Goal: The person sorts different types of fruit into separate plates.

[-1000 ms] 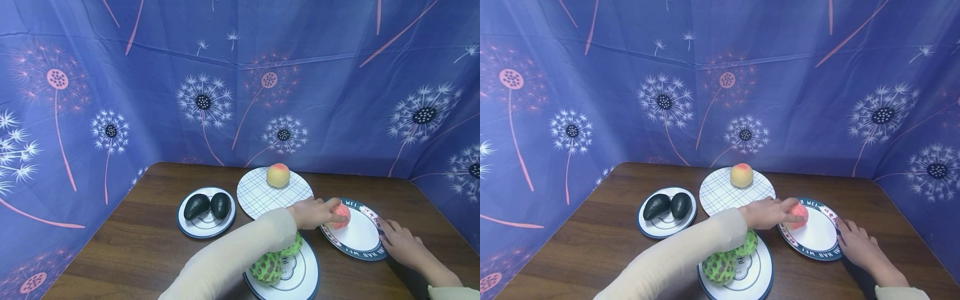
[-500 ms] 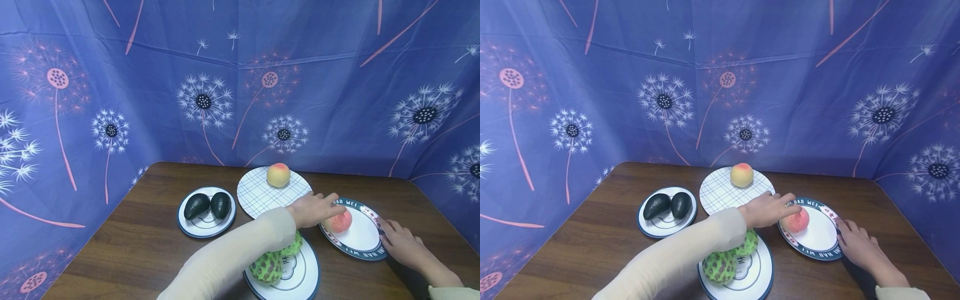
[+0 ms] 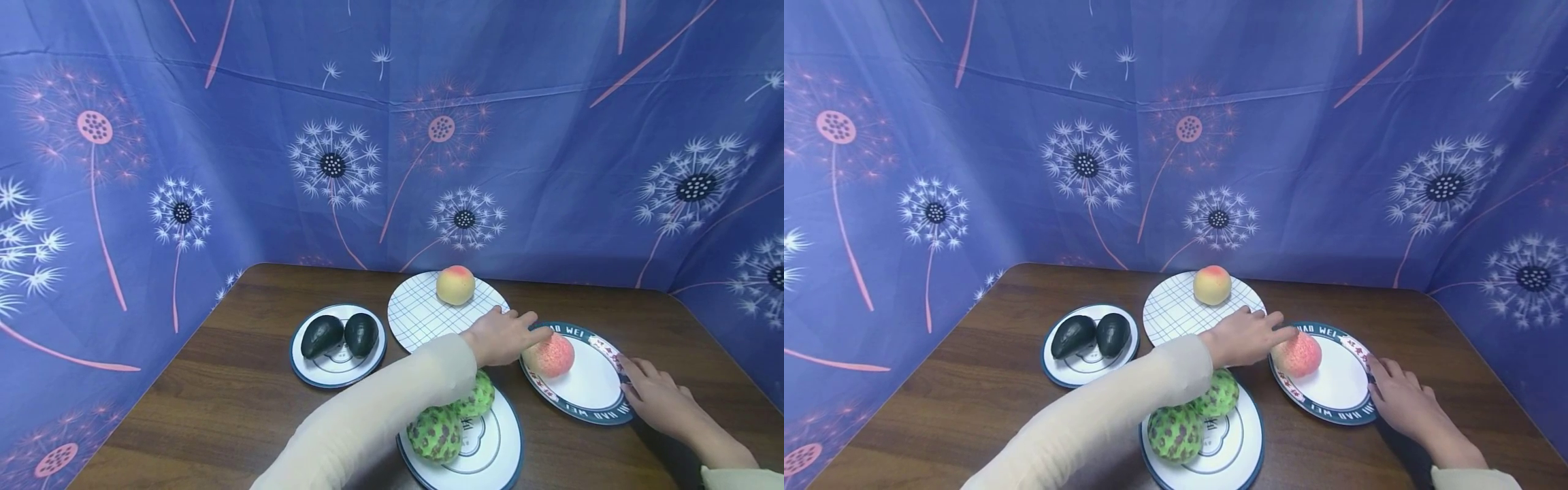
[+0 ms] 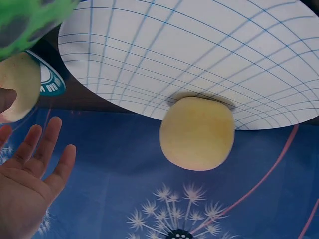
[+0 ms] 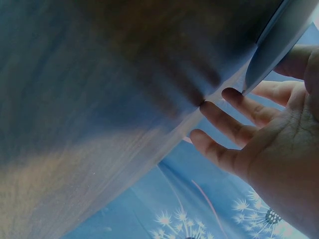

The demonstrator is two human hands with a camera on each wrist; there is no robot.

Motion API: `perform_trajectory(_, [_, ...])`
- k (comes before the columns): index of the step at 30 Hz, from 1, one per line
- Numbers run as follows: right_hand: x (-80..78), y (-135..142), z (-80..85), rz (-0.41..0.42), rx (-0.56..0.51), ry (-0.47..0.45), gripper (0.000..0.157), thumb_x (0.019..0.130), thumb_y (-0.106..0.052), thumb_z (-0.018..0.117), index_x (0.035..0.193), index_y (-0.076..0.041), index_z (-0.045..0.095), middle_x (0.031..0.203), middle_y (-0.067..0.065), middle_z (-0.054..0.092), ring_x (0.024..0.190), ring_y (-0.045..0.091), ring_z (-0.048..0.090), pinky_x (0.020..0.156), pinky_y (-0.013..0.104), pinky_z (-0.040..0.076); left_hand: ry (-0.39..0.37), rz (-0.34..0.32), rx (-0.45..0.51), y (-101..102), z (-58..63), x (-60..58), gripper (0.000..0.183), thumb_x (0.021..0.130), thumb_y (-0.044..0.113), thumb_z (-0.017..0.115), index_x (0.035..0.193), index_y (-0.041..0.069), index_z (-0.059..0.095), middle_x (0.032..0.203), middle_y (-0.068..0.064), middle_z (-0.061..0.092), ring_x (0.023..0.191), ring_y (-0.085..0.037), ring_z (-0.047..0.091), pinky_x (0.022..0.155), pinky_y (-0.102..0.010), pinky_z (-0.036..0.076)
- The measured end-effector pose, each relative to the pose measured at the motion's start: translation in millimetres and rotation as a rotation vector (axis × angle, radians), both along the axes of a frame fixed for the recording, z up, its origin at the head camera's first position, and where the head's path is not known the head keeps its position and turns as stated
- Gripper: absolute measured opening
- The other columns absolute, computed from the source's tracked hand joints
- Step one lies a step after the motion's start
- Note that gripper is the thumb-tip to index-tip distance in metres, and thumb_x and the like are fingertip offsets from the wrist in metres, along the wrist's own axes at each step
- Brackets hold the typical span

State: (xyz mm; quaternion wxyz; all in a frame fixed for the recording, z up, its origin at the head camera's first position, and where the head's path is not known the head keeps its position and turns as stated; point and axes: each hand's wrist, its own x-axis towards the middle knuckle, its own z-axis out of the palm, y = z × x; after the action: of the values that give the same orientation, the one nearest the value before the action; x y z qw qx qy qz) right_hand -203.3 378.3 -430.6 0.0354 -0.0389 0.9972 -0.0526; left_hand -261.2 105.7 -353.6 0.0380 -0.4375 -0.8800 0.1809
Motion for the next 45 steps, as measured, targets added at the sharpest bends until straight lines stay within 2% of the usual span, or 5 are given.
perform_trajectory(4, [-0.7,0.5,0.3,-0.004,0.003,0.007,0.059,0.089,-0.022,0.051,0.132,0.011,0.028,0.12,0.039,0.031,0.103,0.059,0.034,0.077,0.072,0.032,0.058,0.007,0.014,-7.0,0.2,-4.5,0.052,0.092,0.035,0.05,0.137,0.037,0.025,0.129,0.008,0.042,0.108,-0.009,0.053,0.09,-0.027,0.046])
perform_trajectory(13, [0.4,-0.6,1.4,-0.011,-0.003,-0.019,0.061,0.09,-0.025,0.051,0.133,0.012,0.027,0.12,0.04,0.03,0.103,0.06,0.033,0.078,0.072,0.031,0.15,0.068,0.065,-25.7,-1.0,-22.0,0.044,0.093,0.033,0.046,0.134,0.032,0.03,0.127,0.005,0.045,0.106,-0.013,0.054,0.086,-0.03,0.048])
perform_trajectory(27, [-0.3,1.9,1.4,0.003,0.011,0.002,0.061,0.089,-0.022,0.051,0.131,0.015,0.026,0.121,0.04,0.032,0.104,0.059,0.034,0.076,0.071,0.033,0.14,0.24,0.123,-50.6,-6.9,-46.1,0.051,0.088,0.039,0.054,0.133,0.031,0.031,0.133,0.002,0.043,0.117,-0.019,0.048,0.094,-0.04,0.043])
perform_trajectory(35, [0.2,1.6,1.7,0.009,0.001,-0.002,0.062,0.09,-0.024,0.05,0.132,0.015,0.027,0.121,0.04,0.033,0.105,0.059,0.034,0.076,0.071,0.033,0.191,0.303,0.149,-65.8,-14.1,-59.3,0.045,0.087,0.035,0.055,0.129,0.028,0.038,0.131,0.001,0.046,0.117,-0.021,0.048,0.091,-0.041,0.045])
perform_trajectory(45, [-1.1,-0.2,1.5,-0.01,0.001,-0.014,0.064,0.09,-0.025,0.051,0.132,0.016,0.026,0.121,0.041,0.031,0.105,0.059,0.033,0.077,0.071,0.033,0.167,0.37,0.162,-74.5,-20.2,-67.1,0.057,0.086,0.037,0.057,0.136,0.028,0.033,0.134,-0.001,0.041,0.114,-0.022,0.047,0.088,-0.039,0.046])
